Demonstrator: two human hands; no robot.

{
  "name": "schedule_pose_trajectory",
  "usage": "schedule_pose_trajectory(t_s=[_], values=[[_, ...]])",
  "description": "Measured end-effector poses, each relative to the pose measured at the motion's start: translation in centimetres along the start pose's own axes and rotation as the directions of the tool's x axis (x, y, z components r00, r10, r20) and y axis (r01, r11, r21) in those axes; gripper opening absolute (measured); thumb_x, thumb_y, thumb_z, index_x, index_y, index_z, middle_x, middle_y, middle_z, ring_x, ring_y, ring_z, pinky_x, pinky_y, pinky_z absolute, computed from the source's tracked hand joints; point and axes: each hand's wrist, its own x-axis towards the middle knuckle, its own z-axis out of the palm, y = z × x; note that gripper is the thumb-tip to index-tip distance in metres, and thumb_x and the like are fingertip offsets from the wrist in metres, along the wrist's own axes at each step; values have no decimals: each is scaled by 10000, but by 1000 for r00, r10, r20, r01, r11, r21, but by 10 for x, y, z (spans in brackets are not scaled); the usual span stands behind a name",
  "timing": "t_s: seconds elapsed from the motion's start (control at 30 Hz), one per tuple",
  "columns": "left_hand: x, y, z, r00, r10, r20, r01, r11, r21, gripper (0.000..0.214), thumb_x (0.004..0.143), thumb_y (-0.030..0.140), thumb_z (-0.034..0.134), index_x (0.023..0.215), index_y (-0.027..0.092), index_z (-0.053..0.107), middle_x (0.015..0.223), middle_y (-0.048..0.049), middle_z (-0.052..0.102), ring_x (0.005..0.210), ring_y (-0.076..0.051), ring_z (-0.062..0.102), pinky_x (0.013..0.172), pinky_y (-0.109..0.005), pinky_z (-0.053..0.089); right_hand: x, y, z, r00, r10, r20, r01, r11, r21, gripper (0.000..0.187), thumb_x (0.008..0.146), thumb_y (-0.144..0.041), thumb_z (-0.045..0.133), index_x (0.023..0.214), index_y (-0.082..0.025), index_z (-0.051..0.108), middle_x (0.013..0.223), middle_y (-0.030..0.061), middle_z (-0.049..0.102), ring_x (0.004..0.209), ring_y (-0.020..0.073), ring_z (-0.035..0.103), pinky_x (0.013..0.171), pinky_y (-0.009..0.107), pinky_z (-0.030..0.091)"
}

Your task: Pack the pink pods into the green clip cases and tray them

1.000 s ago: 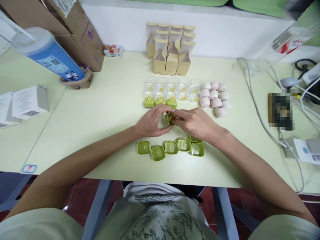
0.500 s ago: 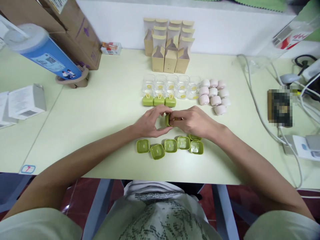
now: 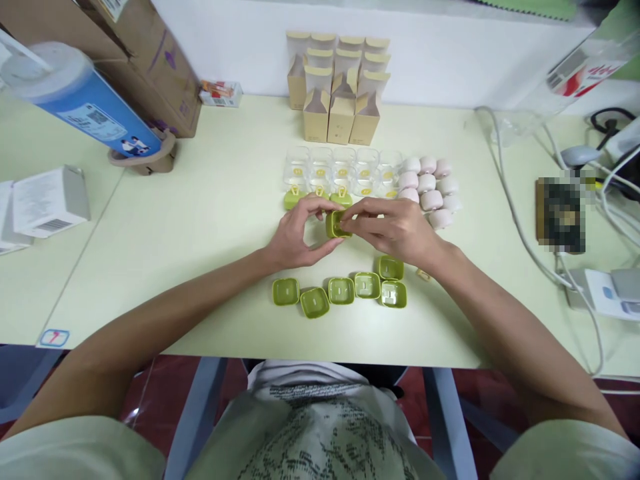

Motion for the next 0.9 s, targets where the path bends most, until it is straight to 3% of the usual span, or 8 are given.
schedule_pose_trajectory(t_s=[0.3, 0.43, 0.53, 0.6, 0.67, 0.77, 0.83, 0.9], values=[[0, -2, 1, 999, 37, 36, -37, 999, -14, 588, 967, 349, 820, 1428, 291, 461, 1262, -108, 726, 1018, -235, 709, 823, -405, 629, -3, 5, 15, 1000, 2, 6, -3, 1000, 20, 280, 1085, -251, 591, 974, -224, 847, 1102, 99, 833, 875, 214, 777, 723, 348, 611], [1, -2, 1, 998, 52, 48, -53, 998, 27, 580, 979, 376, 810, 1422, 297, 445, 1265, -104, 734, 1030, -234, 726, 828, -408, 636, -1, 0, 11, 998, 52, 29, -52, 999, -5, 313, 1098, -268, 554, 981, -231, 842, 1098, 84, 840, 882, 218, 782, 715, 355, 600], [1, -3, 1, 1000, 25, 20, -25, 998, 50, 566, 987, 384, 799, 1418, 300, 442, 1292, -113, 727, 1128, -259, 742, 901, -450, 650, 3, -8, 2, 991, 114, -74, -114, 993, 13, 313, 1113, -325, 557, 982, -249, 831, 1083, 68, 835, 925, 222, 780, 753, 359, 604], [0, -3, 2, 1000, 6, -1, -6, 999, 53, 553, 993, 379, 788, 1414, 304, 437, 1315, -117, 717, 1204, -278, 740, 964, -490, 649, 5, -11, 0, 949, 241, -205, -233, 970, 65, 299, 1114, -389, 578, 1004, -248, 817, 1053, 74, 820, 931, 227, 768, 785, 366, 612], [0, -3, 3, 1000, -8, -18, 9, 999, 51, 541, 1000, 378, 778, 1408, 314, 429, 1333, -118, 708, 1251, -290, 732, 1005, -518, 643, 7, -12, 0, 875, 405, -264, -371, 913, 172, 298, 1101, -474, 606, 1091, -242, 793, 1081, 88, 801, 935, 230, 759, 790, 363, 622], [0, -3, 3, 999, -10, -40, 12, 999, 52, 538, 1004, 391, 773, 1405, 329, 419, 1338, -115, 699, 1259, -290, 729, 1016, -526, 643, 9, -8, 7, 839, 536, -93, -466, 797, 385, 397, 1028, -564, 705, 1258, -242, 733, 1178, 100, 783, 975, 236, 761, 812, 362, 643], [0, -3, 4, 999, 3, -47, -1, 999, 43, 532, 1006, 390, 771, 1407, 333, 426, 1329, -112, 698, 1257, -289, 729, 1003, -525, 650, 9, -5, 12, 848, 528, 46, -478, 724, 497, 472, 958, -561, 792, 1296, -240, 719, 1221, 97, 785, 988, 234, 760, 875, 386, 651], [1, -3, 4, 999, 29, -45, -28, 999, 34, 525, 1005, 377, 770, 1404, 337, 432, 1321, -106, 703, 1250, -289, 733, 996, -532, 652, 9, -4, 15, 849, 520, 98, -478, 674, 563, 453, 920, -526, 832, 1259, -238, 745, 1238, 86, 792, 959, 222, 754, 916, 408, 647]])
